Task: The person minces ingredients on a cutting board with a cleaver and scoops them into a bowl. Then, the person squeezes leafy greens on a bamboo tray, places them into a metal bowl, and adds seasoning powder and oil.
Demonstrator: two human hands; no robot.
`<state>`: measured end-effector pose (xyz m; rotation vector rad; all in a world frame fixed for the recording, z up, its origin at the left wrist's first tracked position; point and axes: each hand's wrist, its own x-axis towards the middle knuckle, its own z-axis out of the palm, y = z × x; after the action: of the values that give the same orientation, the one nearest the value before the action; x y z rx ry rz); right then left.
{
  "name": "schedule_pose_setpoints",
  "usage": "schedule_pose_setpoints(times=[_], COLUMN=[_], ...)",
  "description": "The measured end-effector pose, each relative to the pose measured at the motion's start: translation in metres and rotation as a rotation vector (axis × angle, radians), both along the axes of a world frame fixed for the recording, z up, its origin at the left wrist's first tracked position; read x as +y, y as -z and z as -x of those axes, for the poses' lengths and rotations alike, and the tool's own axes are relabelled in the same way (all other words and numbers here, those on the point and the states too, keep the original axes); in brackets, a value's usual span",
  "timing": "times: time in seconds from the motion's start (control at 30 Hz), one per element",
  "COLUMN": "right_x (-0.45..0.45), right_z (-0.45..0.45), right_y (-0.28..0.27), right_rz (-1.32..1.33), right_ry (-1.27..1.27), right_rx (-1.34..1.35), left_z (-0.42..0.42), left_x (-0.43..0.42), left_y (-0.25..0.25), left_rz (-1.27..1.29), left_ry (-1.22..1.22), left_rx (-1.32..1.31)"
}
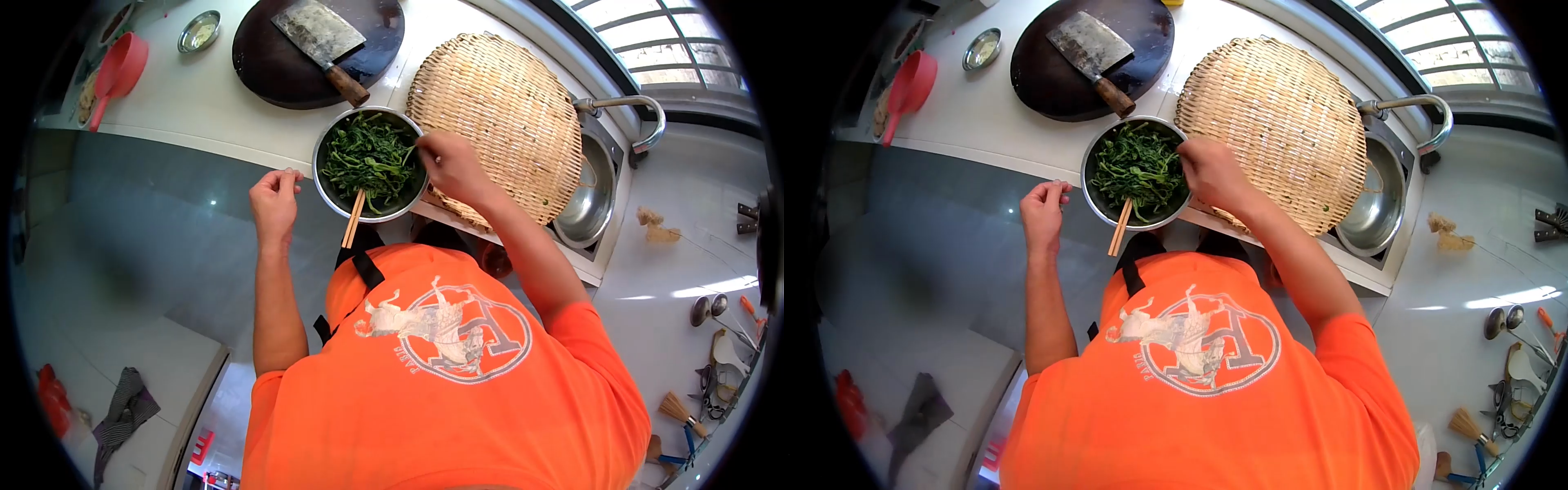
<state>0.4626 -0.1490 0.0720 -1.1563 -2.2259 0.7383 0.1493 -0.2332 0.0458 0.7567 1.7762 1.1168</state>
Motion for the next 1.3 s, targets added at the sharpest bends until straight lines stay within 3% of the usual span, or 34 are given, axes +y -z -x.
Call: schedule_pose_setpoints(times=[0.03, 0.17, 0.37, 0.5, 0.6, 0.7, 0.8, 0.87, 0.93, 0.97, 1.0, 1.07, 1.1, 1.13, 1.2, 1.27, 1.3], right_x=[-0.001, 0.004, 0.004, -0.020, -0.046, -0.068, -0.087, -0.102, -0.101, -0.098, -0.096, -0.085, -0.082, -0.089, -0.093, -0.095, -0.094], right_z=[0.006, -0.006, -0.126, -0.238, -0.332, -0.417, -0.485, -0.513, -0.533, -0.530, -0.524, -0.511, -0.508, -0.498, -0.473, -0.449, -0.439], right_y=[0.007, -0.005, 0.006, -0.006, 0.005, 0.036, 0.091, 0.129, 0.162, 0.167, 0.189, 0.179, 0.176, 0.173, 0.120, 0.077, 0.074], right_rz=[-0.049, 0.275, 0.518, 0.615, 0.539, 0.470, 0.634, 0.747, 0.778, 0.686, 0.521, 0.685, 0.623, 0.563, 0.398, 0.402, 0.322], right_ry=[-0.032, 0.206, 0.442, 0.762, 1.002, 1.225, 1.454, 1.575, 1.684, 1.756, 1.807, 1.653, 1.516, 1.382, 1.252, 1.195, 1.231], right_rx=[-0.106, 0.152, 0.277, 0.628, 0.884, 0.986, 1.180, 1.161, 1.116, 0.938, 0.418, 1.400, 1.580, 1.750, 1.675, 1.574, 1.366], left_z=[-0.005, -0.021, -0.101, -0.213, -0.318, -0.442, -0.565, -0.633, -0.680, -0.699, -0.712, -0.731, -0.744, -0.747, -0.748, -0.755, -0.766], left_x=[0.004, 0.011, 0.027, 0.055, 0.079, 0.095, 0.087, 0.066, 0.049, 0.045, 0.042, 0.047, 0.049, 0.052, 0.071, 0.080, 0.087], left_y=[-0.007, -0.027, -0.059, -0.078, -0.094, -0.088, -0.052, -0.010, 0.049, 0.070, 0.083, 0.102, 0.102, 0.110, 0.126, 0.149, 0.130], left_rz=[-0.018, -0.097, -0.145, -0.084, 0.072, 0.195, 0.387, 0.484, 0.563, 0.602, 0.640, 0.691, 0.682, 0.662, 0.621, 0.536, 0.564], left_ry=[-0.009, -0.026, 0.058, 0.315, 0.540, 0.754, 0.898, 0.882, 0.839, 0.824, 0.752, 0.585, 0.387, 0.412, 0.461, 0.434, 0.455], left_rx=[-0.009, -0.034, -0.232, -0.418, -0.559, -0.722, -0.851, -0.821, -0.548, -0.406, -0.397, -0.378, -0.512, -0.591, -0.759, -0.833, -0.855])
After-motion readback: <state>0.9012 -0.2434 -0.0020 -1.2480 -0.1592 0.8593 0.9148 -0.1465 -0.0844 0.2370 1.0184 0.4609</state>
